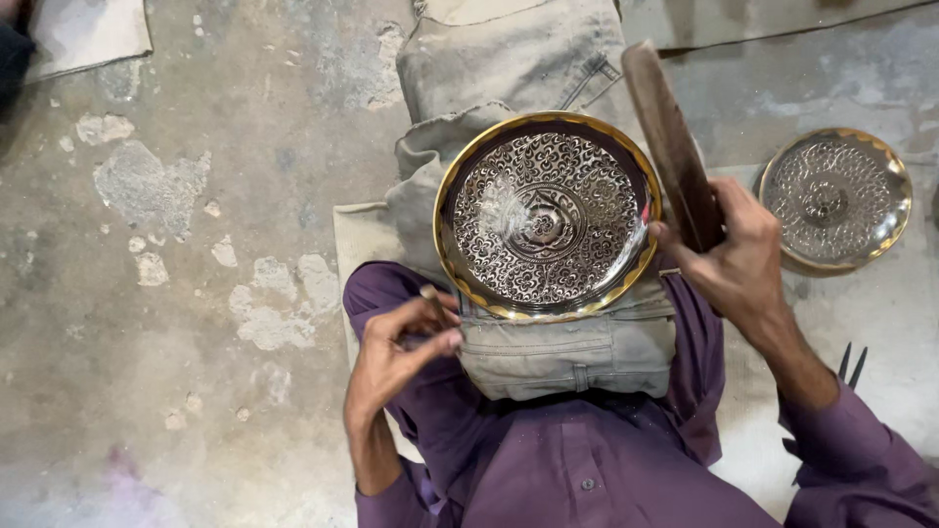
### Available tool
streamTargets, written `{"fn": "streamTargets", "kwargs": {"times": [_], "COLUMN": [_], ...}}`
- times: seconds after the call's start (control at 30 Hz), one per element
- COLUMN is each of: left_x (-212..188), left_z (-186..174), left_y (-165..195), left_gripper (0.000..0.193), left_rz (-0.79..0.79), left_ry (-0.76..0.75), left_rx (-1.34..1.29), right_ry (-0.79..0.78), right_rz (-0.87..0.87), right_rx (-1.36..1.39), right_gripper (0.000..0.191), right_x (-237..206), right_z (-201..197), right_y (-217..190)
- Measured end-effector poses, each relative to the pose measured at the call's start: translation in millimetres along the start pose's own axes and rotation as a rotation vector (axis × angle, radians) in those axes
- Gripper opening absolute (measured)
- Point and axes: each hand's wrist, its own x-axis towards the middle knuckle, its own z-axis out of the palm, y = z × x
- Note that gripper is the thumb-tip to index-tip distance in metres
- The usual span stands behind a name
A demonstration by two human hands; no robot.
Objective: The person sits on the floor with a brass tray resting on a lap cushion and hammers a chisel held against the tray's engraved surface using a wooden mallet, working the decorative pattern across the tray's center. A second finished tray sits beside them and hand tools lie on the mat nearby.
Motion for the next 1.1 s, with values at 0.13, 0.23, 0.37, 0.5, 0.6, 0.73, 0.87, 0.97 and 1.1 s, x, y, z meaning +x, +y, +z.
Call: {"fn": "streamTargets", "kwargs": {"times": [0.13, 0.23, 0.37, 0.5, 0.6, 0.73, 0.87, 0.97, 1.1], "left_x": [18.2, 45.8, 66.1, 69.2, 71.0, 72.7, 73.9, 75.6, 74.5], "left_z": [40.7, 85.0, 115.3, 126.8, 130.8, 134.5, 134.7, 134.6, 134.7], "left_y": [9.7, 8.2, 0.5, -8.3, -13.5, -14.9, -12.8, -12.0, -12.2], "left_gripper": [0.034, 0.055, 0.062, 0.06, 0.057, 0.052, 0.051, 0.052, 0.052], "left_rz": [0.087, 0.051, 0.011, 0.125, 0.134, 0.14, 0.139, 0.128, 0.135], "left_ry": [0.116, 0.102, 0.138, 0.163, 0.18, 0.169, 0.162, 0.154, 0.15], "left_rx": [-0.099, -0.311, -0.133, -0.027, -0.05, 0.038, 0.062, 0.09, 0.08], "right_ry": [-0.004, -0.087, -0.36, -0.307, -0.349, -0.306, -0.322, -0.352, -0.483], "right_rz": [-0.072, 0.006, 0.112, 0.154, 0.146, -0.072, -0.151, -0.146, -0.088], "right_rx": [0.524, 0.897, 0.922, 0.654, 0.52, 0.215, -0.072, -0.243, -0.558], "right_gripper": [0.038, 0.034, 0.026, 0.037, 0.054, 0.072, 0.071, 0.067, 0.069], "right_x": [-25.1, -43.5, -59.7, -52.4, -34.1, -15.4, -4.6, 0.4, 6.2], "right_z": [-0.3, 17.6, 32.3, 14.5, -15.9, -41.0, -59.5, -67.9, -75.3], "right_y": [-15.7, -14.5, -0.6, 13.3, 18.0, 13.0, 5.9, 0.5, -3.7]}}
